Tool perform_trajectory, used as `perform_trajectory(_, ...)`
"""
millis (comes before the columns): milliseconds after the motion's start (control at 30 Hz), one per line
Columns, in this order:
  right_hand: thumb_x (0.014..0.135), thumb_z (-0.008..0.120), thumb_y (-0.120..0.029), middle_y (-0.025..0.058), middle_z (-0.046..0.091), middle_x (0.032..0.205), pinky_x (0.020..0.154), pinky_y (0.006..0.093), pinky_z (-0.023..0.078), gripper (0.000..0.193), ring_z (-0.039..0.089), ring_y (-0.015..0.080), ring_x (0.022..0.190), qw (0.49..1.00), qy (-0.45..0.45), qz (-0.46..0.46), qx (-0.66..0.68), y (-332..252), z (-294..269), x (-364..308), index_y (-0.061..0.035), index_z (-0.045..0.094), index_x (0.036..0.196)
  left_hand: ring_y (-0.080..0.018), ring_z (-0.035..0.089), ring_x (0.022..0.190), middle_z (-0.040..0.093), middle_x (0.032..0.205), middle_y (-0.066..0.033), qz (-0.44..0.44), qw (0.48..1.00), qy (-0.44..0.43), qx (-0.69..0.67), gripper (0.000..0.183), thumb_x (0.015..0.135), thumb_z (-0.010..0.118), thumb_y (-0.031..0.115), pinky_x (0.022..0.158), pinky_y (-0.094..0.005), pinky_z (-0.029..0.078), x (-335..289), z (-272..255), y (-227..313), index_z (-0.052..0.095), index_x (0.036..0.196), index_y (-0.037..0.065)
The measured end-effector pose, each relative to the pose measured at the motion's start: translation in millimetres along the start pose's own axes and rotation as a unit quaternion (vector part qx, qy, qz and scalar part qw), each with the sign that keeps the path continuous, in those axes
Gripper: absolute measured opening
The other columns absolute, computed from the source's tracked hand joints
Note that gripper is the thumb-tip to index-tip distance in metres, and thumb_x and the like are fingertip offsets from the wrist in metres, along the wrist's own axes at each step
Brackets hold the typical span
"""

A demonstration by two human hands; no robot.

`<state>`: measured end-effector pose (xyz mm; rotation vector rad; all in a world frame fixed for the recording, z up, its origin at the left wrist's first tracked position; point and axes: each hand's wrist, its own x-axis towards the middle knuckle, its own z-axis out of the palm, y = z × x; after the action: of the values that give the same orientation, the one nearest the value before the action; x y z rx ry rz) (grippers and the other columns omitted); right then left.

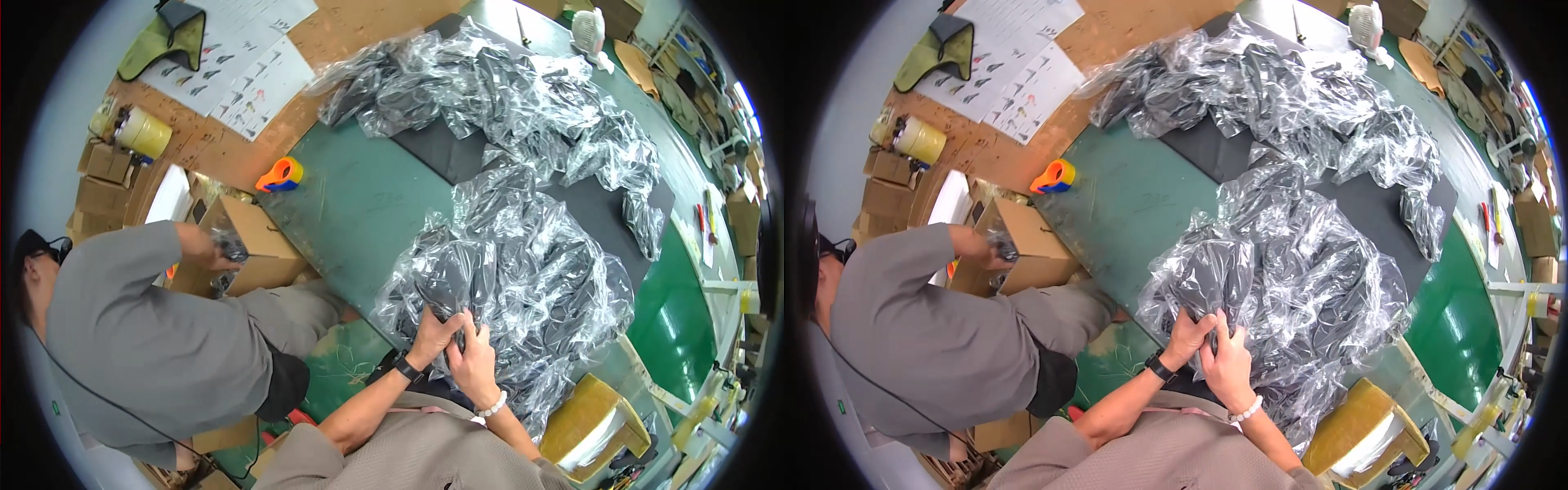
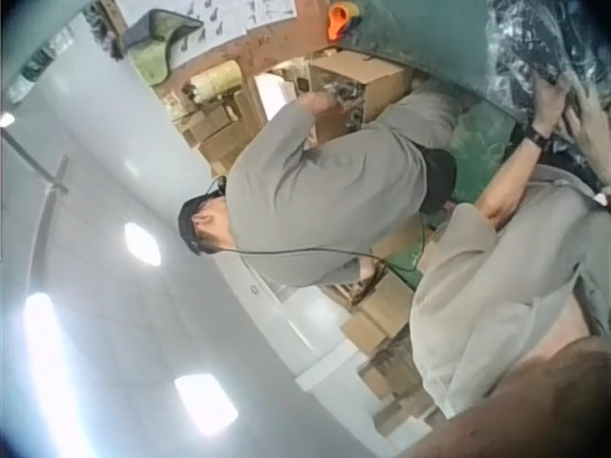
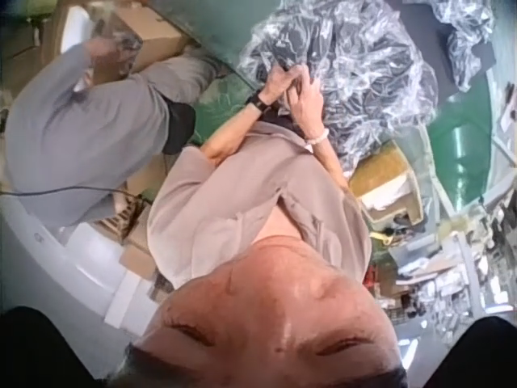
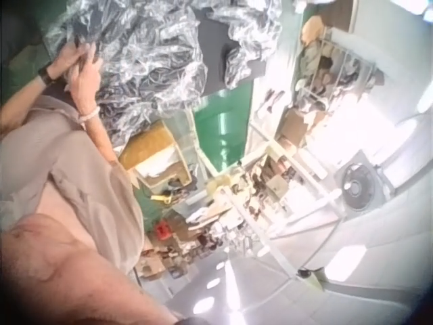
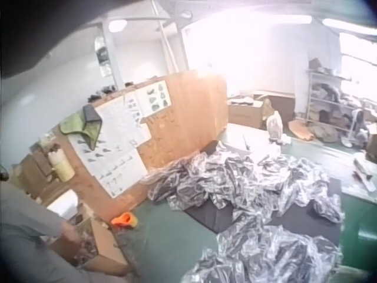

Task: Sorting and packing individually wrapped bicycle seats into cardboard boxes at a manufacturing facility.

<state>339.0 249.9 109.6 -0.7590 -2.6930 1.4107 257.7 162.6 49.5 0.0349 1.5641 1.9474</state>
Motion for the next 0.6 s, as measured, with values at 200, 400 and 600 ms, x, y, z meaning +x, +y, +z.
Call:
perform_trajectory(200, 0.084, 0.062, -0.022, 0.0277, 0.050, 0.098, 0.055, 0.0484, 0.051, 0.063, 0.060, 0.0435, 0.067, 0.987, -0.132, -0.017, -0.092, -12.4, 38.2, -16.5, -0.0011, 0.034, 0.137, -0.0128, 0.056, 0.089, 0.059, 0.102, -0.0034, -0.078, 0.993, 0.082, -0.041, 0.043, 0.078, 0.071, 0.013, 0.081, -0.0282, 0.048, -21.7, -50.1, -14.0, 0.052, 0.115, 0.002)
perform_trajectory(400, 0.081, 0.069, -0.019, 0.0248, 0.048, 0.123, 0.080, 0.0413, 0.050, 0.062, 0.059, 0.0389, 0.097, 0.978, -0.124, -0.161, 0.035, -28.3, 45.6, -13.6, -0.0030, 0.042, 0.135, -0.0150, 0.057, 0.094, 0.060, 0.108, -0.0066, 0.086, 0.983, 0.148, 0.062, 0.041, 0.076, 0.062, 0.005, 0.086, -0.0310, 0.047, 21.4, -106.8, 31.3, 0.054, 0.116, -0.002)
perform_trajectory(600, 0.082, 0.066, -0.016, 0.0186, 0.056, 0.113, 0.079, 0.0395, 0.051, 0.044, 0.060, 0.0353, 0.096, 0.994, -0.080, -0.041, 0.054, 10.0, 43.9, -6.4, 0.0001, 0.053, 0.121, -0.0173, 0.060, 0.090, 0.063, 0.105, -0.0079, -0.081, 0.984, 0.149, 0.058, 0.041, 0.078, 0.062, 0.008, 0.083, -0.0316, 0.048, 110.0, -220.2, 18.7, 0.054, 0.117, -0.001)
